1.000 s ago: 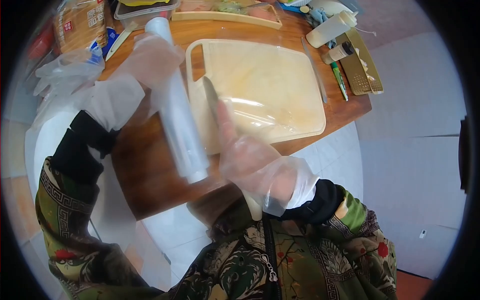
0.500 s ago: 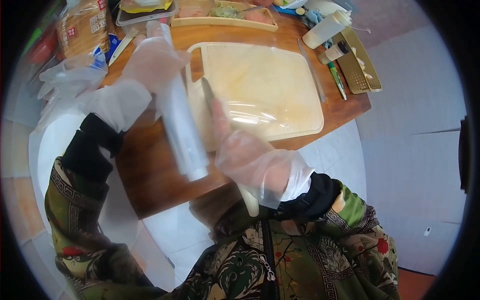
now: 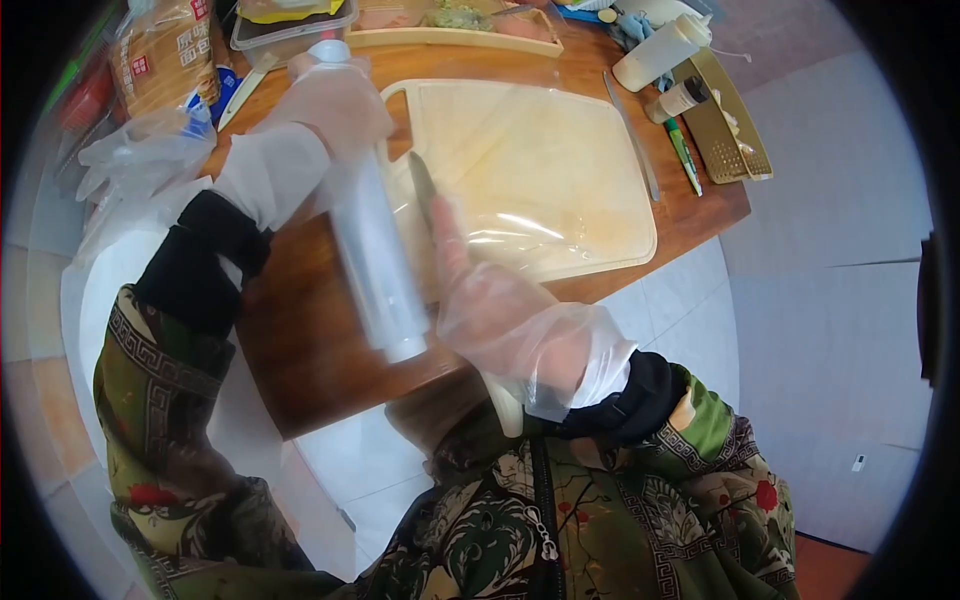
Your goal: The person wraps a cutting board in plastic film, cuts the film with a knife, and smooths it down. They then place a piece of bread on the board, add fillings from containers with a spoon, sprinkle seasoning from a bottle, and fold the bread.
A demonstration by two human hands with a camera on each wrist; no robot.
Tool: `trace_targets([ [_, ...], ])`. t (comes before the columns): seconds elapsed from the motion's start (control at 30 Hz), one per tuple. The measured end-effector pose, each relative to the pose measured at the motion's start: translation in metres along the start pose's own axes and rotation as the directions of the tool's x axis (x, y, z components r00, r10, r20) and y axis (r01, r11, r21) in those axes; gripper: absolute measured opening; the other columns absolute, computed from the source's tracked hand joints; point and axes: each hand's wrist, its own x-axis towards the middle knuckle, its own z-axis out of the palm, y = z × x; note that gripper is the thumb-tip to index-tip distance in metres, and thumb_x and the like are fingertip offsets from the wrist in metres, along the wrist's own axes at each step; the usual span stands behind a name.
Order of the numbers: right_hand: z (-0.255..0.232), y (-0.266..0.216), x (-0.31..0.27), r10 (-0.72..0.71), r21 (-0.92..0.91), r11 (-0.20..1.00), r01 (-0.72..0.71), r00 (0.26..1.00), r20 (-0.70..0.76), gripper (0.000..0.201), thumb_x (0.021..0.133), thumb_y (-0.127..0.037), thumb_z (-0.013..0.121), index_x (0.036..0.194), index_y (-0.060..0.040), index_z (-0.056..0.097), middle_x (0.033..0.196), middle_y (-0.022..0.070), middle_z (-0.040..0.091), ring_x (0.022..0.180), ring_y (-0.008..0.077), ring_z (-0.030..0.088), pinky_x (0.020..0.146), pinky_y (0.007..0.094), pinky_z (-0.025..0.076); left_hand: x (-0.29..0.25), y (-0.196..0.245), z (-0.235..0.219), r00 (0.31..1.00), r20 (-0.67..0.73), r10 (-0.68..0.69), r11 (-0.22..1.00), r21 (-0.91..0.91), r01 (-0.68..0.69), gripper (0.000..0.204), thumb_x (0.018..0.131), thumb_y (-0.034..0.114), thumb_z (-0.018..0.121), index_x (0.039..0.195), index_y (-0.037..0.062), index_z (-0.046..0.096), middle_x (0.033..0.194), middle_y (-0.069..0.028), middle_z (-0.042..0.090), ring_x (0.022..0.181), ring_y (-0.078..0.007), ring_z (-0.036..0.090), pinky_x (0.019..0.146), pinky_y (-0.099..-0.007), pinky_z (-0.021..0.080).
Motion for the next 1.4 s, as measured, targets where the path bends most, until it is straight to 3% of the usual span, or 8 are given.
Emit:
trace_targets([
  [0.43, 0.007, -0.011, -0.018, -0.003, 0.02, 1.0, 0.004, 0.997, -0.078, 0.088, 0.085, 0.0, 0.055, 0.146, 0.0281, -0.001, 0.061, 0.0173, 0.057, 0.047, 0.0276, 0.054, 0.051, 0.0381, 0.048, 0.006, -0.005, 0.021, 0.994, -0.101, 0.05, 0.995, 0.091, -0.041, 0.03, 0.075, 0.014, 0.075, 0.103, 0.0235, 0.08, 0.106, 0.0033, 0.072, 0.116, -0.0205, 0.058, 0.077, -0.0555, 0.045],
  [0.63, 0.007, -0.013, -0.028, -0.07, -0.17, 0.983, 0.064, 0.997, -0.029, 0.08, 0.084, -0.006, 0.058, 0.139, 0.0348, 0.017, 0.067, 0.0233, 0.066, 0.054, 0.0236, 0.063, 0.054, 0.0359, 0.051, 0.008, -0.008, 0.024, 0.985, -0.151, 0.085, 0.991, 0.118, -0.068, 0.026, 0.078, 0.016, 0.074, 0.1, 0.0262, 0.081, 0.102, 0.0054, 0.074, 0.111, -0.02, 0.061, 0.068, -0.0554, 0.045],
  [0.7, 0.007, -0.013, -0.033, -0.311, -0.643, 0.75, 0.152, 0.94, -0.142, 0.036, 0.077, -0.008, 0.057, 0.098, 0.0189, 0.068, 0.13, 0.046, 0.053, 0.044, 0.0044, 0.043, 0.038, 0.028, 0.036, 0.01, -0.006, 0.027, 0.985, -0.158, 0.071, 0.99, 0.131, -0.051, 0.026, 0.078, 0.016, 0.073, 0.1, 0.027, 0.081, 0.101, 0.0059, 0.074, 0.11, -0.0199, 0.061, 0.068, -0.0551, 0.045],
  [0.93, 0.001, -0.019, -0.046, -0.3, -0.866, 0.461, 0.193, 0.952, 0.053, 0.013, 0.076, -0.007, 0.056, 0.077, 0.0021, 0.066, 0.127, 0.0412, 0.059, 0.041, 0.0038, 0.037, 0.036, 0.0253, 0.031, 0.017, -0.003, 0.032, 0.989, -0.145, -0.002, 0.986, 0.167, 0.027, 0.025, 0.079, 0.016, 0.074, 0.102, 0.0252, 0.081, 0.103, 0.0043, 0.073, 0.11, -0.0198, 0.061, 0.069, -0.054, 0.046],
  [1.0, 0.006, -0.021, -0.053, -0.243, -0.52, 0.833, 0.19, 0.97, -0.035, 0.07, 0.077, -0.007, 0.059, 0.127, 0.0368, 0.038, 0.111, 0.0474, 0.06, 0.044, 0.018, 0.051, 0.045, 0.0351, 0.046, 0.012, -0.003, 0.028, 0.99, -0.139, 0.009, 0.993, 0.117, 0.007, 0.022, 0.081, 0.018, 0.072, 0.1, 0.0218, 0.081, 0.106, -0.0013, 0.072, 0.11, -0.0238, 0.063, 0.079, -0.0557, 0.04],
  [1.03, 0.009, -0.021, -0.055, -0.247, -0.521, 0.831, 0.195, 0.968, -0.033, 0.07, 0.077, -0.007, 0.059, 0.127, 0.0368, 0.038, 0.111, 0.0474, 0.06, 0.044, 0.018, 0.051, 0.045, 0.0351, 0.046, 0.009, -0.003, 0.026, 0.99, -0.139, 0.022, 0.997, 0.07, -0.012, 0.02, 0.082, 0.019, 0.07, 0.098, 0.0184, 0.082, 0.11, -0.007, 0.07, 0.11, -0.0279, 0.065, 0.089, -0.0574, 0.035],
  [1.13, 0.016, -0.02, -0.057, -0.243, -0.527, 0.835, 0.16, 0.966, -0.093, 0.072, 0.077, -0.007, 0.058, 0.132, 0.0351, 0.035, 0.096, 0.0399, 0.066, 0.043, 0.0182, 0.051, 0.045, 0.0346, 0.046, 0.022, 0.0, 0.03, 0.994, -0.1, -0.049, 0.983, 0.174, 0.066, 0.026, 0.08, 0.017, 0.074, 0.105, 0.0204, 0.081, 0.107, -0.003, 0.072, 0.111, -0.0228, 0.06, 0.069, -0.0529, 0.046],
  [1.4, 0.012, -0.015, -0.043, -0.156, -0.395, 0.917, 0.058, 0.963, -0.221, 0.054, 0.077, -0.004, 0.054, 0.127, 0.0149, 0.062, 0.058, 0.003, 0.055, 0.042, 0.0051, 0.032, 0.038, 0.0258, 0.027, 0.02, 0.0, 0.027, 0.991, -0.1, -0.092, 0.992, 0.077, 0.099, 0.027, 0.08, 0.017, 0.073, 0.106, 0.0164, 0.081, 0.107, -0.004, 0.071, 0.114, -0.0232, 0.058, 0.074, -0.0532, 0.045],
])
